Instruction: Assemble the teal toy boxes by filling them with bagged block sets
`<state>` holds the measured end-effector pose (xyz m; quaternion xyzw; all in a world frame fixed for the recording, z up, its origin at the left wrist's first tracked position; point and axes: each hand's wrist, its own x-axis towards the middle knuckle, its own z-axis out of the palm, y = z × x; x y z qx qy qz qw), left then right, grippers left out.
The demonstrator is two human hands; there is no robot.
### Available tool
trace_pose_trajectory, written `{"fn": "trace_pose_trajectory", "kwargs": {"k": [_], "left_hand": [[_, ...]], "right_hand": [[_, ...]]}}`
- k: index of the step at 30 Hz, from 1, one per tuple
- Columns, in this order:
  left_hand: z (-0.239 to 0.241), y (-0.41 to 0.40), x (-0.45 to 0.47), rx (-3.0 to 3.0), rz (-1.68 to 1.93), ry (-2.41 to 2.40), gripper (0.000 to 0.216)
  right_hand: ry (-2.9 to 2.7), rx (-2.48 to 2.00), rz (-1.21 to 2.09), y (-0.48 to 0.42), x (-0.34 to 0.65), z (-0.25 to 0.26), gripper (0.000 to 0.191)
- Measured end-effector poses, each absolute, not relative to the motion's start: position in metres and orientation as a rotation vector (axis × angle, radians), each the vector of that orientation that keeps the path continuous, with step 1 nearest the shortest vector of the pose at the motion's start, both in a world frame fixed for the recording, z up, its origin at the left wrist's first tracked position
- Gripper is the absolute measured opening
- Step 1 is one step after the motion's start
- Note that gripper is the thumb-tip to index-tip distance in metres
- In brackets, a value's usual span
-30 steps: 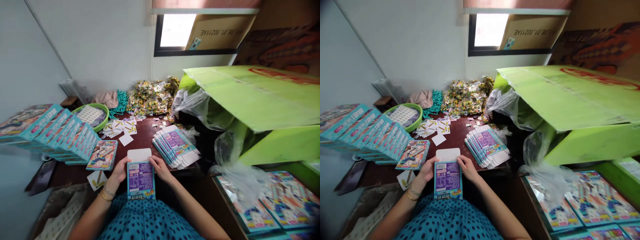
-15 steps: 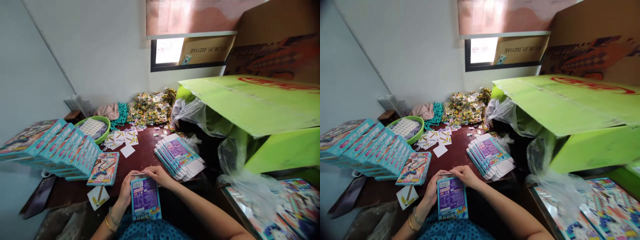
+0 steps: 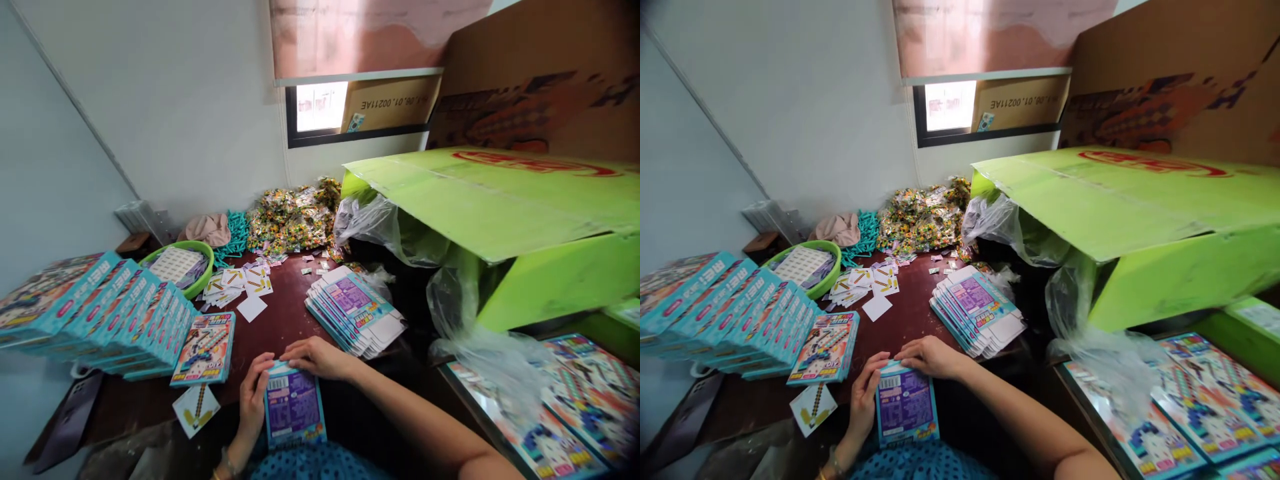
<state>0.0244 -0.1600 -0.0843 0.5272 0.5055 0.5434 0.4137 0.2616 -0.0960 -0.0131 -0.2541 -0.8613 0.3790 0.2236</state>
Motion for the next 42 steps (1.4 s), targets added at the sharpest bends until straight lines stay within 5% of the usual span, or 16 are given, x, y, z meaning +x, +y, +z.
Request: {"fn": "trace_pose_trajectory", "kwargs": {"k": [10, 15, 18, 23, 28, 35, 42], "left_hand": [[-0.106, -0.168, 0.009, 1.472, 1.268, 1.379, 0.043], [-0.112, -0.179, 0.016, 1.262, 1.304, 1.405, 0.051], [-0.102, -0.177, 0.02, 1.246, 1.312, 1.381, 0.052], [-0.062, -0.152, 0.026, 1.491, 1.561, 1.347, 0.037], [-0.041, -0.15, 0.024, 1.85, 1.764, 1.395, 0.043], [-0.09, -0.157, 0.037, 2.505, 0.978, 1.407, 0.054], [-0.092, -0.116, 0.047, 2.653, 0.344, 1.539, 0.09]], "right_hand": [[-2.084, -0.892, 0.72, -0.144, 0.238, -0.073, 0.04], [-1.641, -0.997, 0.8, -0.151, 0.241, -0.099, 0.02], [-1.645, -0.954, 0.885, -0.155, 0.241, -0.1, 0.024], [-1.596, -0.948, 1.155, -0.159, 0.248, -0.054, 0.057], [-1.847, -1.204, 0.406, -0.147, 0.239, -0.014, 0.056], [-2.113, -1.108, 0.598, -0.121, 0.214, -0.069, 0.035], [-2.027, -1.396, 0.652, -0.044, 0.299, -0.034, 0.026]]}}
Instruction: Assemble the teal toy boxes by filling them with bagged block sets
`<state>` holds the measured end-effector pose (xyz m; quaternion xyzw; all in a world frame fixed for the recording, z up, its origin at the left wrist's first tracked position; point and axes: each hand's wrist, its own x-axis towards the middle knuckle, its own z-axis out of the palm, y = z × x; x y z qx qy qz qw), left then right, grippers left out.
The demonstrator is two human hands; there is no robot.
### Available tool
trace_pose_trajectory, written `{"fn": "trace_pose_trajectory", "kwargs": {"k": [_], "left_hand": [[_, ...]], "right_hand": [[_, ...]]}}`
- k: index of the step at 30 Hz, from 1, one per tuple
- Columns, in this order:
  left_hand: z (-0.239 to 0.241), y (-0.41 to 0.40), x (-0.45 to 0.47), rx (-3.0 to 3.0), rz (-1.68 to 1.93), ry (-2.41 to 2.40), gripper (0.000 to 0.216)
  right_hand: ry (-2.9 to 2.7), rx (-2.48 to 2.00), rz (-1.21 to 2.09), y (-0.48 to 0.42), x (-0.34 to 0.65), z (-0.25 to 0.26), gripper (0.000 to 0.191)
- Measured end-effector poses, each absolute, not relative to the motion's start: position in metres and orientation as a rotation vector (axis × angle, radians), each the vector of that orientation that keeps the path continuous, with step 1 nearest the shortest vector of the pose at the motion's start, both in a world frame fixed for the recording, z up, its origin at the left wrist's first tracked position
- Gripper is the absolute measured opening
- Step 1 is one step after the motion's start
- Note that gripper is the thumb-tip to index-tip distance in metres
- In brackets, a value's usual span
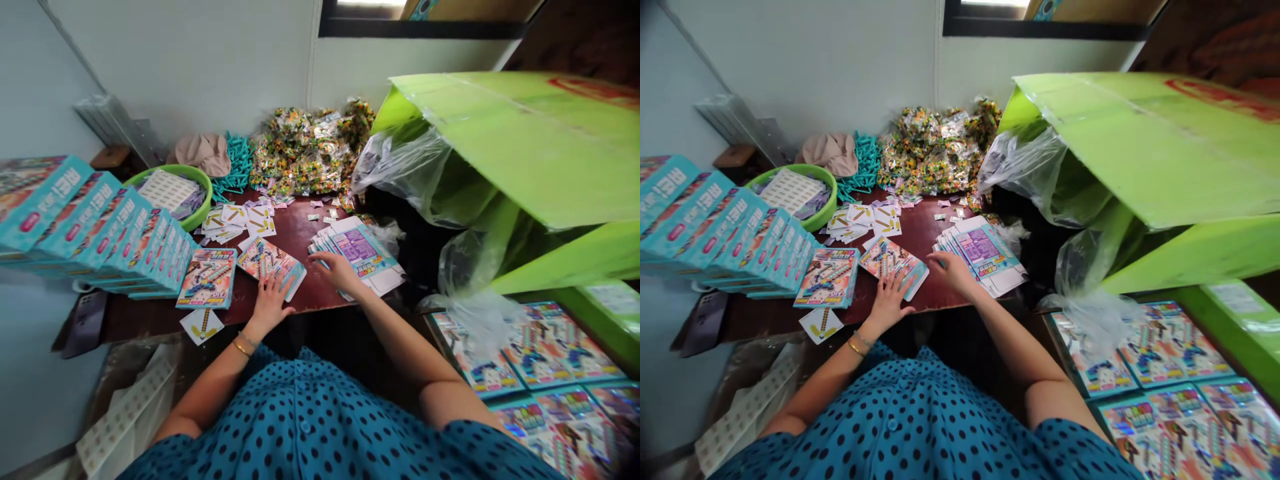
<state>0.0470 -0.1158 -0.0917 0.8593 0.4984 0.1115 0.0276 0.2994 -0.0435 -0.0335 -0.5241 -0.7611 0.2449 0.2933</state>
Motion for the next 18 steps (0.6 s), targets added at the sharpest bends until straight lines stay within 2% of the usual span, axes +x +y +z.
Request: {"fn": "trace_pose_trajectory", "kwargs": {"k": [5, 9, 13, 18], "left_hand": [[-0.107, -0.097, 0.03, 2.606, 0.452, 1.427, 0.067], [-0.095, -0.091, 0.027, 2.52, 0.749, 1.379, 0.05], [-0.049, -0.079, 0.025, 2.2, 1.226, 1.399, 0.032], [-0.015, -0.058, 0.011, 1.766, 1.436, 1.561, 0.041]], "right_hand": [[-2.049, -1.829, 0.487, 0.081, 0.335, -0.016, 0.032], [-2.088, -1.916, 0.473, 0.163, 0.309, -0.035, 0.028], [-2.075, -1.963, 0.507, 0.186, 0.269, -0.061, 0.04], [-2.078, -1.836, 0.534, 0.157, 0.268, -0.054, 0.035]]}}
